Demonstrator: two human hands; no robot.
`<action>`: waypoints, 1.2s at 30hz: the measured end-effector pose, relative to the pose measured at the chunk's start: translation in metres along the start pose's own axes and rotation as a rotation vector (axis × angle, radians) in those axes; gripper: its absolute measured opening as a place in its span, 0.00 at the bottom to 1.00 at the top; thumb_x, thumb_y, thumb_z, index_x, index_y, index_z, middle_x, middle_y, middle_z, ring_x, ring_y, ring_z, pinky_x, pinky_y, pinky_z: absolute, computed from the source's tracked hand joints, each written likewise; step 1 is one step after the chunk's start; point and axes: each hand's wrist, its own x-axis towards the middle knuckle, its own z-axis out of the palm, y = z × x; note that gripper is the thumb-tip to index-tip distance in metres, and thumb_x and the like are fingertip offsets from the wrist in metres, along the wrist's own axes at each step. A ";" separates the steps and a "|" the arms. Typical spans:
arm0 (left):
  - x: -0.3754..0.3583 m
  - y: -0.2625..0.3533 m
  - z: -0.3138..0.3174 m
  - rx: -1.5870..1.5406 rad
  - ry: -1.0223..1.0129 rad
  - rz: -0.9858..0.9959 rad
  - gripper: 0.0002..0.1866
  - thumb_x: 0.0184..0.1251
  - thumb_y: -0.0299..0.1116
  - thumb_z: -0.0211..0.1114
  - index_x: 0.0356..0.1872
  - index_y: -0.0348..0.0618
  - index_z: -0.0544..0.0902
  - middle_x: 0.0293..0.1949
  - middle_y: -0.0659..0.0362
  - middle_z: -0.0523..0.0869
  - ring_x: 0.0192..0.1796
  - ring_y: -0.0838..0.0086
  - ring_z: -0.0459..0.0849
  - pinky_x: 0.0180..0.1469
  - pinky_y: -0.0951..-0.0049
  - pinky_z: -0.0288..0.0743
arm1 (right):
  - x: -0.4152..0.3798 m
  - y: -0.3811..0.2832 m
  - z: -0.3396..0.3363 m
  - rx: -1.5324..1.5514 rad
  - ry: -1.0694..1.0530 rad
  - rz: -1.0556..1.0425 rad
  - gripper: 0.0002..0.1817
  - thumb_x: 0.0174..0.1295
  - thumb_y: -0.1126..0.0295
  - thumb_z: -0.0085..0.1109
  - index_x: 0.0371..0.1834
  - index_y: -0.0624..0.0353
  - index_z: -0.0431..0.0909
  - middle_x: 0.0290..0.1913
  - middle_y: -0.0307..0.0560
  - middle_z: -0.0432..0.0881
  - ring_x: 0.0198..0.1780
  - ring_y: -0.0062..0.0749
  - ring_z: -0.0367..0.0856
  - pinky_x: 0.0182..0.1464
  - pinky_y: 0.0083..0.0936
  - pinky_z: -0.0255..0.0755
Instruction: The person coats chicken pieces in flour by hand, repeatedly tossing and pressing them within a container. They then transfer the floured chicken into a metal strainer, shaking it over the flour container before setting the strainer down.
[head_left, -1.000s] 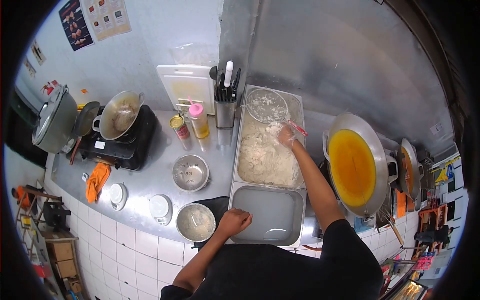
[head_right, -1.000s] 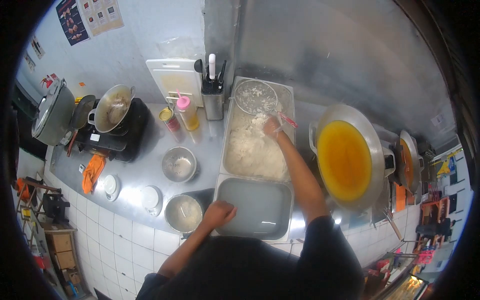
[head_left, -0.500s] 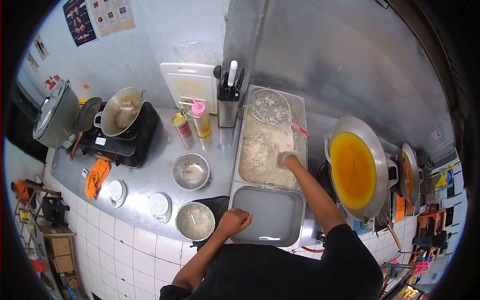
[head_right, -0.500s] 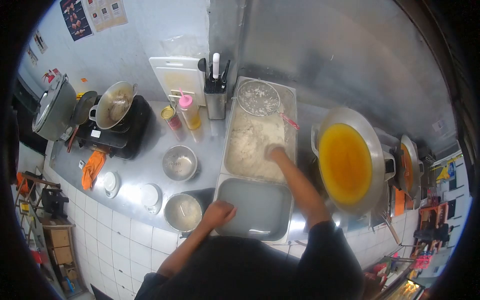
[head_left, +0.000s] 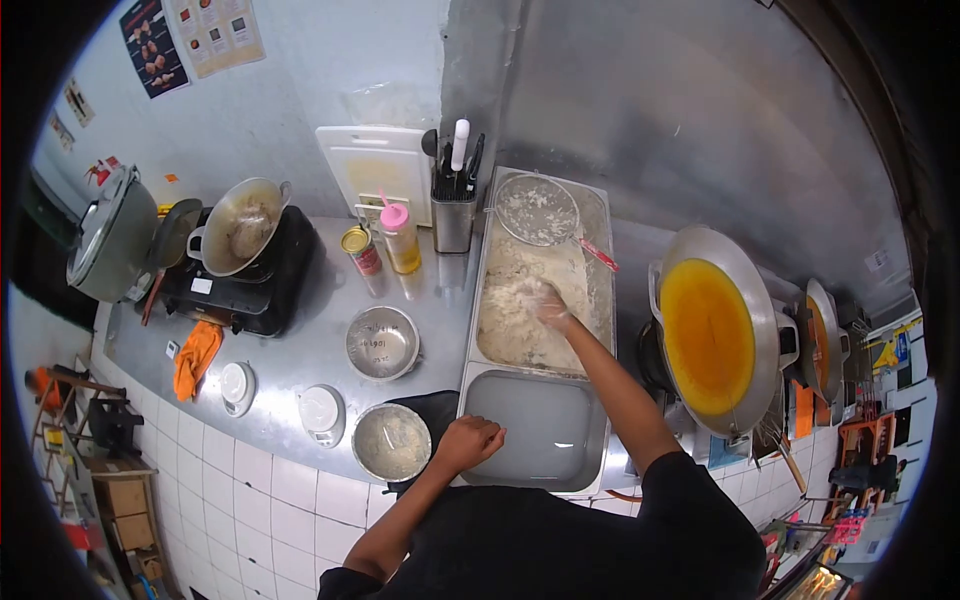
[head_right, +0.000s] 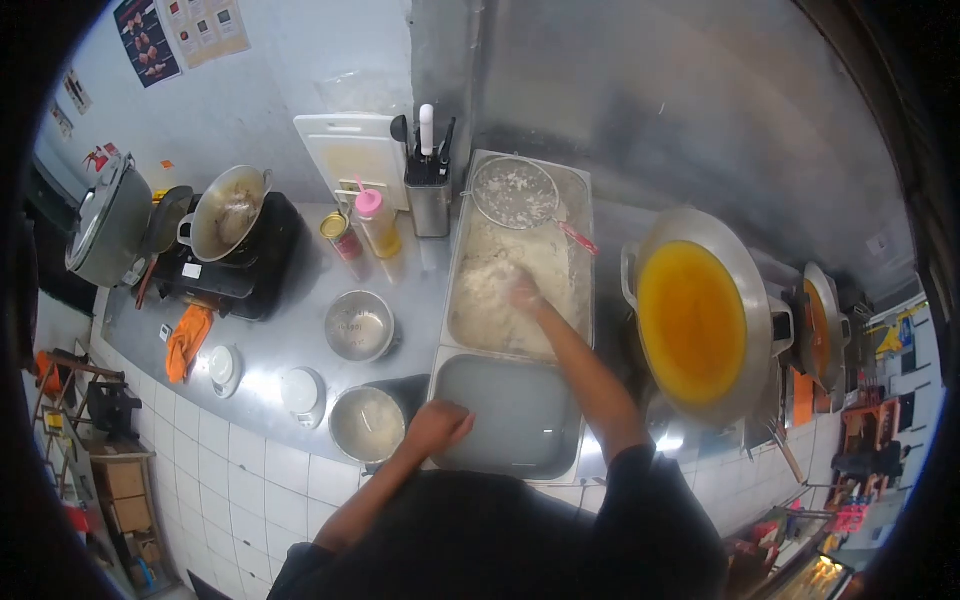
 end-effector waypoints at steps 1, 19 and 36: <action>0.000 -0.001 0.001 -0.003 -0.003 0.006 0.15 0.71 0.39 0.64 0.23 0.44 0.82 0.22 0.55 0.84 0.29 0.58 0.85 0.39 0.58 0.78 | 0.013 0.014 0.002 -0.240 -0.007 -0.033 0.19 0.70 0.72 0.54 0.63 0.64 0.77 0.60 0.61 0.82 0.65 0.48 0.81 0.61 0.39 0.78; -0.002 -0.001 0.002 -0.056 0.070 -0.006 0.16 0.71 0.38 0.64 0.22 0.42 0.81 0.24 0.54 0.84 0.30 0.56 0.85 0.40 0.55 0.79 | -0.083 -0.127 -0.004 -0.853 -0.192 0.345 0.14 0.63 0.65 0.54 0.44 0.58 0.87 0.47 0.58 0.88 0.52 0.51 0.87 0.57 0.43 0.78; -0.002 0.004 -0.002 -0.041 0.084 0.002 0.15 0.69 0.36 0.64 0.22 0.41 0.81 0.22 0.53 0.83 0.28 0.56 0.84 0.38 0.56 0.78 | 0.006 -0.042 -0.088 -0.720 0.117 0.145 0.23 0.60 0.64 0.54 0.52 0.70 0.83 0.52 0.69 0.84 0.59 0.57 0.83 0.63 0.43 0.75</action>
